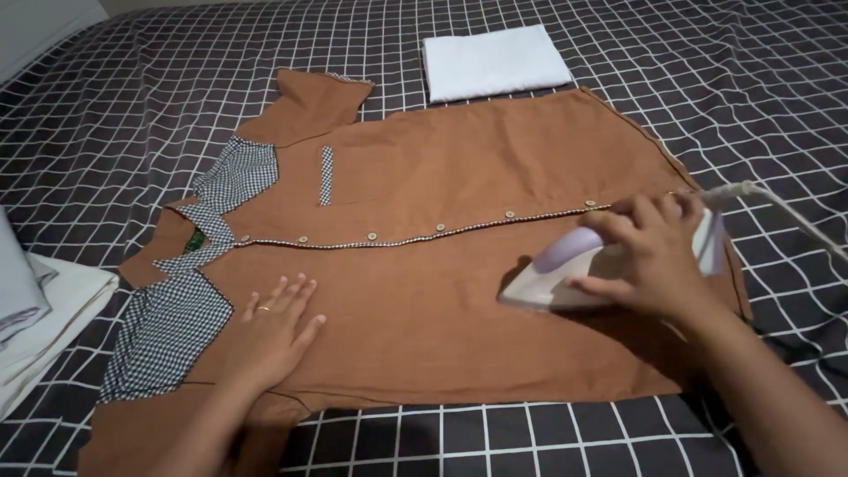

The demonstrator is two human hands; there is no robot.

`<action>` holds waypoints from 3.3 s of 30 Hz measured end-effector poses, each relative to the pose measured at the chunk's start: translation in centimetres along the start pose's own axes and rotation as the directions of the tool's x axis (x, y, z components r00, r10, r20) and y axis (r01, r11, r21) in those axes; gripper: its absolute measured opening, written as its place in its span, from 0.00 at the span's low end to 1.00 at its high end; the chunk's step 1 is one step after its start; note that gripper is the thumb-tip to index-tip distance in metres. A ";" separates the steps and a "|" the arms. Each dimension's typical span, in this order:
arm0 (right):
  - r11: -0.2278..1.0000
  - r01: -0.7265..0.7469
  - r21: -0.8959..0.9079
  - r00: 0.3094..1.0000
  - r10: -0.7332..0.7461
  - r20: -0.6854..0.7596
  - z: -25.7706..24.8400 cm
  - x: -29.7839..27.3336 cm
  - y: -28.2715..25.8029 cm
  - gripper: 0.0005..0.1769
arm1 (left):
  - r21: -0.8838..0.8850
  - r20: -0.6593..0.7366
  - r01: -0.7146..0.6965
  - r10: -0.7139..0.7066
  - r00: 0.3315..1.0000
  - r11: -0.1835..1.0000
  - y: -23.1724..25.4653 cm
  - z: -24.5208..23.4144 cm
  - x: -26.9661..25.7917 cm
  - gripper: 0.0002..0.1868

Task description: The recorder is ironing a brown shirt on a bed with a checkered sheet.

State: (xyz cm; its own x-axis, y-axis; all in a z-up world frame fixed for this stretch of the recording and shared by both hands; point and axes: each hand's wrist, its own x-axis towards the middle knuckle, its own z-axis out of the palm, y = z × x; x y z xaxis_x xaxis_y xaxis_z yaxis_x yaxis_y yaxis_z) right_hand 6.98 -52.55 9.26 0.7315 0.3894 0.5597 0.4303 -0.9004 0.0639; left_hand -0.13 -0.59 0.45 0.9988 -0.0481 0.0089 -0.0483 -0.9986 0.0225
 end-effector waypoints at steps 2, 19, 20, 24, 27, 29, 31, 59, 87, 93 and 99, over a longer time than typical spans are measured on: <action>0.993 0.038 0.116 0.999 -0.037 -0.006 -0.4 0.3 -0.4 0.43 | 0.002 0.000 0.002 -0.002 1.000 1.000 0.0 0.0 -0.1 0.36; 0.952 -0.099 -0.289 0.995 0.098 -0.020 0.6 -1.6 9.3 0.47 | 0.042 -0.019 -0.025 0.026 0.999 0.999 -0.5 0.1 -0.2 0.37; 0.951 -0.106 -0.289 0.994 0.106 -0.017 0.3 -1.2 7.6 0.47 | 0.045 -0.014 -0.032 0.032 0.999 0.998 -0.4 -0.1 -0.3 0.37; 0.993 0.009 -0.119 1.000 -0.006 0.019 -0.6 0.6 -0.3 0.44 | 0.013 -0.024 -0.027 0.028 0.999 1.000 -0.5 -0.2 -0.5 0.36; 0.998 0.057 -0.003 0.998 -0.057 -0.004 -1.1 1.9 -7.0 0.42 | -0.024 -0.046 -0.032 0.031 0.998 0.999 -0.6 -0.1 -0.4 0.36; 0.996 0.077 0.036 0.997 -0.076 -0.034 -1.6 2.3 -11.2 0.41 | -0.044 -0.052 -0.040 0.037 0.998 0.998 -0.6 0.1 -0.4 0.35; 0.984 0.106 0.142 0.994 -0.102 -0.041 -2.5 2.7 -15.1 0.37 | -0.035 -0.071 -0.042 0.040 0.997 0.998 -0.7 0.4 -0.5 0.36; 0.943 -0.111 -0.313 0.990 0.134 0.051 -4.5 -2.9 -4.9 0.45 | -0.120 -0.078 -0.036 0.027 0.997 0.992 -0.8 0.0 -0.6 0.36; 0.952 -0.127 -0.278 0.989 0.142 0.034 -4.2 -5.2 1.4 0.44 | -0.075 -0.066 -0.030 0.025 0.997 0.997 -0.8 -0.2 -0.8 0.36; 0.992 -0.012 -0.128 0.999 0.007 -0.038 -4.0 -3.2 -5.9 0.41 | -0.057 -0.066 -0.021 0.017 0.998 0.998 -0.6 0.0 -1.0 0.36; 0.996 0.075 0.057 0.993 -0.070 -0.094 -3.7 -0.9 -14.2 0.39 | -0.075 -0.072 -0.016 0.010 0.997 0.997 -0.5 -0.3 -1.0 0.36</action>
State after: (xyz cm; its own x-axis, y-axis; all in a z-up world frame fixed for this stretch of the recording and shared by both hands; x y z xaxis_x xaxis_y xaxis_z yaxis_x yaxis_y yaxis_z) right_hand -1.72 -40.77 10.89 0.6470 0.4313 0.6287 0.5136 -0.8560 0.0587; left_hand -1.08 0.00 0.77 0.9951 -0.0566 0.0809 -0.0644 -0.9932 0.0973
